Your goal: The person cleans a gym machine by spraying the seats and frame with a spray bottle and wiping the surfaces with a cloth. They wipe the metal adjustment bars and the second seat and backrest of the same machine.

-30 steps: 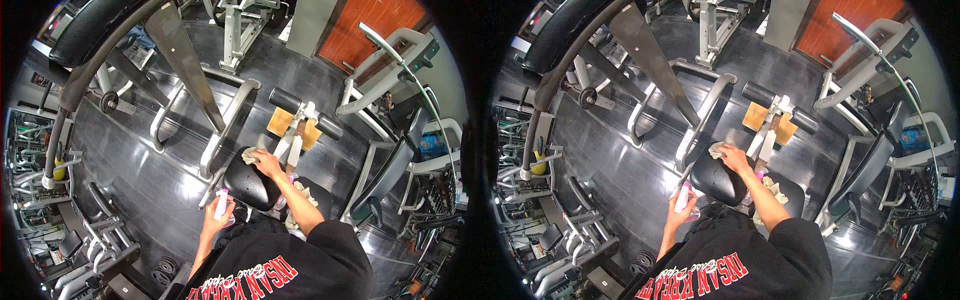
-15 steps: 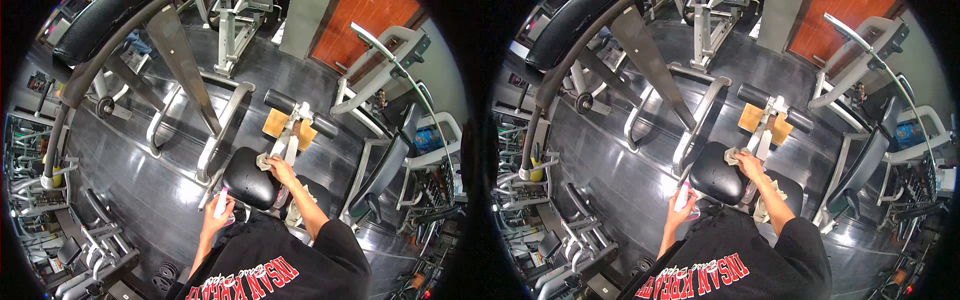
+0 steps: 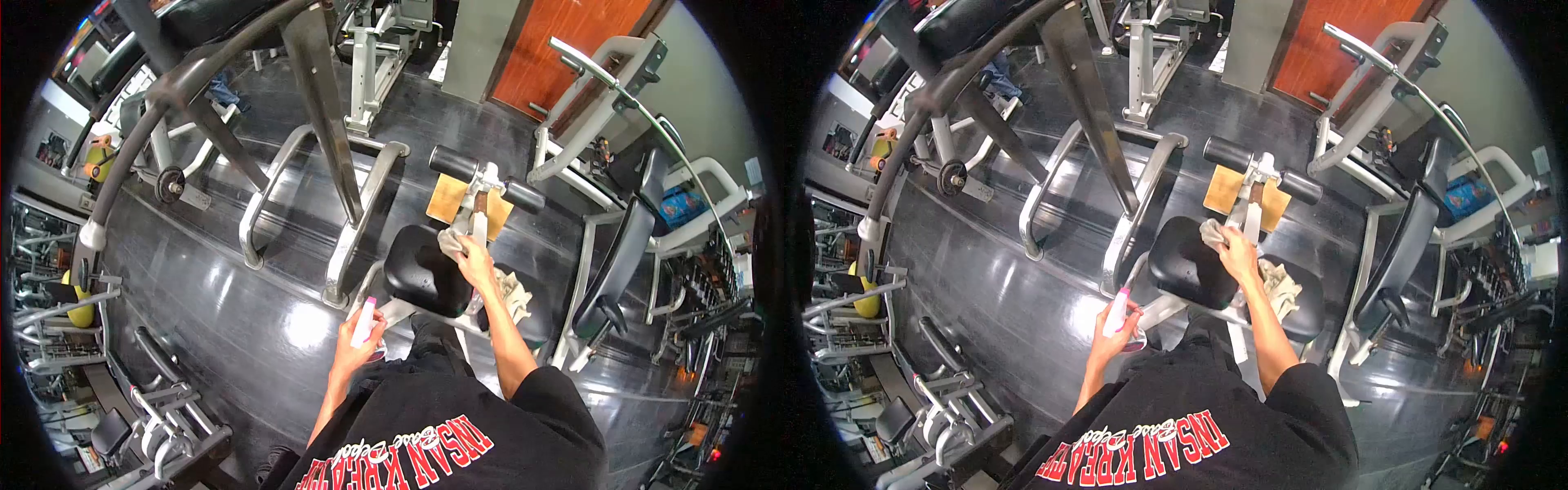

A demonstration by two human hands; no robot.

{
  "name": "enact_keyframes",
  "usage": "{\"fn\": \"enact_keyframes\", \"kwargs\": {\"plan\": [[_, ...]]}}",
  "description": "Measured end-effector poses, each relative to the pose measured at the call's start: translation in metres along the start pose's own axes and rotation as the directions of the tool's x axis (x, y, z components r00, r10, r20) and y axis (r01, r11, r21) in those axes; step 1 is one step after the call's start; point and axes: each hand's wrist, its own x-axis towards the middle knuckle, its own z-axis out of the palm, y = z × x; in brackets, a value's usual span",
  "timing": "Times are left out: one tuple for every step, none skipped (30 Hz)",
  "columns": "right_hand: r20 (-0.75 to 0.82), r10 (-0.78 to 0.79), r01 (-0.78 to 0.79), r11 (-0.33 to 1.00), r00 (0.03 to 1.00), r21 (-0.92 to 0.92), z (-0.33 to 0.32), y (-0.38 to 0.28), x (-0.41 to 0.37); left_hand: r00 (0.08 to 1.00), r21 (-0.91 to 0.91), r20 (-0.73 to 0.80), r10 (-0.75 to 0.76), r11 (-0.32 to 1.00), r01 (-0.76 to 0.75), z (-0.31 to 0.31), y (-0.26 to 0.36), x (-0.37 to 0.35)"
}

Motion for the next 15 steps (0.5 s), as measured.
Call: {"fn": "enact_keyframes", "kwargs": {"plan": [[-0.072, 0.011, -0.007, 0.998, 0.997, 0.059, -0.002, -0.01, -0.012, 1.0, -0.001, 0.011, 0.001, 1.0, -0.001, -0.01, -0.003, -0.008], [-0.156, -0.079, 0.089, 0.994, 0.985, 0.056, 0.002, -0.013, -0.021, 1.0, -0.011, 0.03, -0.003, 1.0, 0.003, -0.019, -0.006, -0.015], [-0.159, -0.078, 0.087, 0.995, 0.984, 0.049, 0.007, -0.018, -0.033, 0.999, -0.022, 0.047, -0.009, 1.0, 0.01, -0.029, -0.009, -0.022], [-0.238, -0.106, 0.128, 0.989, 0.965, 0.077, 0.007, -0.03, -0.045, 0.999, -0.018, 0.049, -0.011, 1.0, 0.012, -0.04, -0.009, -0.03], [-0.315, -0.132, 0.172, 0.98, 0.94, 0.101, 0.007, -0.041, -0.057, 0.999, -0.025, 0.052, -0.01, 1.0, 0.011, -0.05, -0.009, -0.038], [-0.319, -0.098, 0.155, 0.976, 0.943, 0.156, 0.008, -0.052, -0.068, 0.999, -0.038, 0.04, -0.002, 0.999, 0.003, -0.061, -0.009, -0.046], [-0.303, -0.027, 0.138, 0.926, 0.953, 0.351, 0.014, -0.059, -0.077, 1.0, -0.051, 0.03, 0.005, 0.999, -0.003, -0.071, -0.011, -0.055], [-0.264, 0.075, 0.044, 0.908, 0.962, 0.417, 0.017, -0.067, -0.089, 1.0, -0.018, 0.011, -0.016, 1.0, 0.016, -0.082, -0.015, -0.062], [-0.219, 0.174, -0.05, 0.877, 0.96, 0.478, 0.012, -0.089, -0.102, 1.0, -0.022, 0.017, -0.016, 1.0, 0.017, -0.09, -0.017, -0.069], [-0.122, 0.368, -0.263, 0.824, 0.922, 0.502, 0.009, -0.104, -0.112, 1.0, -0.035, 0.012, -0.02, 0.999, 0.021, -0.099, -0.017, -0.076], [-0.129, 0.368, -0.26, 0.826, 0.921, 0.499, 0.016, -0.11, -0.122, 1.0, -0.047, 0.006, -0.022, 0.999, 0.022, -0.107, -0.017, -0.082], [-0.167, 0.381, -0.166, 0.7, 0.909, 0.694, 0.027, -0.111, -0.131, 1.0, -0.009, 0.007, -0.004, 1.0, 0.005, -0.116, -0.016, -0.086], [-0.201, 0.399, -0.049, 0.535, 0.895, 0.843, 0.036, -0.113, -0.14, 1.0, -0.015, 0.01, 0.003, 1.0, -0.003, -0.123, -0.015, -0.09], [-0.156, 0.442, -0.047, 0.415, 0.883, 0.909, 0.044, -0.115, -0.147, 1.0, -0.018, 0.008, 0.01, 1.0, -0.01, -0.128, -0.014, -0.093], [-0.021, 0.488, -0.113, 0.243, 0.873, 0.963, 0.045, -0.121, -0.155, 1.0, -0.02, 0.008, 0.017, 1.0, -0.017, -0.133, -0.013, -0.095]]}}
